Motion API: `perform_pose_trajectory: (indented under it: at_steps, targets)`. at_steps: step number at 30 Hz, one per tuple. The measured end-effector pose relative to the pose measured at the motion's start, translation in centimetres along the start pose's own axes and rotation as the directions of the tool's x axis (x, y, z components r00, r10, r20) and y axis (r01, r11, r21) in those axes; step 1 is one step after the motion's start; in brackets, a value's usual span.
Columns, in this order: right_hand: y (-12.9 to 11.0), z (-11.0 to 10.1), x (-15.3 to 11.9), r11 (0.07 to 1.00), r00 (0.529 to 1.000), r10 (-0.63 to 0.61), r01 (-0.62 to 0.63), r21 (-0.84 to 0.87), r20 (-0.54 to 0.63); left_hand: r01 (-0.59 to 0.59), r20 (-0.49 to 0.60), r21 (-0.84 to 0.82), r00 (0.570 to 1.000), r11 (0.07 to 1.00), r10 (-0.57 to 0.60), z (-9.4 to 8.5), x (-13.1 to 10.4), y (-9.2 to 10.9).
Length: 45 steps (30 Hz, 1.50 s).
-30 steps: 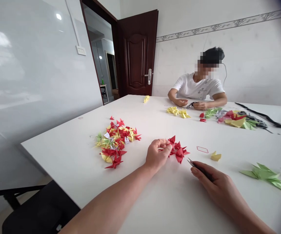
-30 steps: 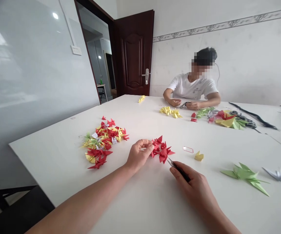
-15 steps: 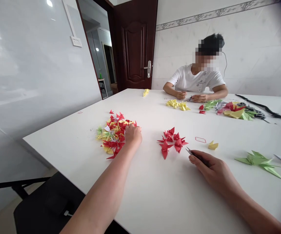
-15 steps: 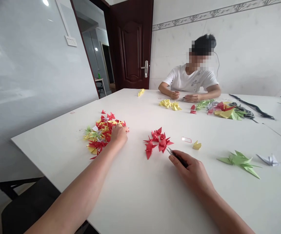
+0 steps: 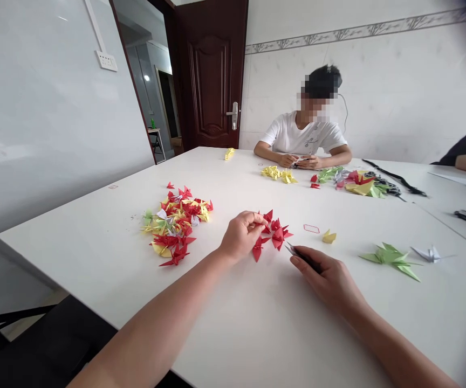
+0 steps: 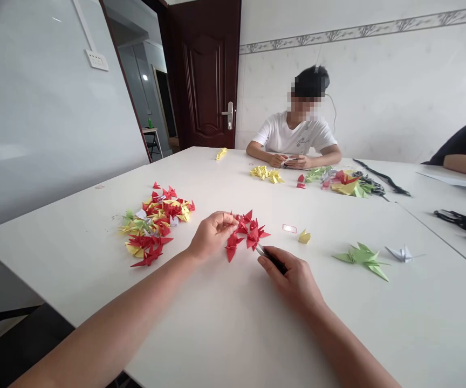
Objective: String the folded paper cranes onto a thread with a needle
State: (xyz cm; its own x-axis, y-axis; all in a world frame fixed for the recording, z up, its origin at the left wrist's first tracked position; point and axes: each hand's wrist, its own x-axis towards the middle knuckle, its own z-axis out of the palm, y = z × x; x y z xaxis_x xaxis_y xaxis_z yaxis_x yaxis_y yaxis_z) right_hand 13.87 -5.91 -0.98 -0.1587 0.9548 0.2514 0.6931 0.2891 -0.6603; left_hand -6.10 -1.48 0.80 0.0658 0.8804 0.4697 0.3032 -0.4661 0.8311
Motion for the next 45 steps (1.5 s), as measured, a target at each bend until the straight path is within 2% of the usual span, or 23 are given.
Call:
perform_pose_trajectory:
  at_steps: [5,10,15,21,32,45]
  targets:
    - [-0.4,0.1,-0.1,0.996,0.995,-0.069,0.073,0.045,-0.072,0.002,0.113,-0.093,0.994,0.996,0.009,1.3,-1.4,1.3]
    - [-0.6,0.1,-0.1,0.989,0.988,-0.123,0.131,0.075,-0.093,-0.062,0.143,-0.134,0.986,0.989,0.081,1.6,-1.9,2.0]
    - [-0.3,0.3,-0.1,0.977,0.977,-0.196,0.202,0.075,-0.078,-0.201,0.199,-0.096,0.956,0.975,0.217,2.0,-2.1,1.6]
    - [0.2,0.4,0.0,0.978,0.979,-0.189,0.194,0.071,-0.072,-0.328,0.231,0.037,0.922,0.944,0.311,2.2,-2.1,1.2]
    - [0.4,0.6,0.3,0.984,0.985,-0.168,0.170,0.048,-0.043,-0.328,0.278,0.113,0.917,0.938,0.287,2.1,-2.2,1.2]
    - [0.6,0.5,0.3,0.977,0.977,-0.209,0.210,0.045,-0.037,-0.317,0.297,0.113,0.915,0.942,0.272,1.9,-2.3,1.3]
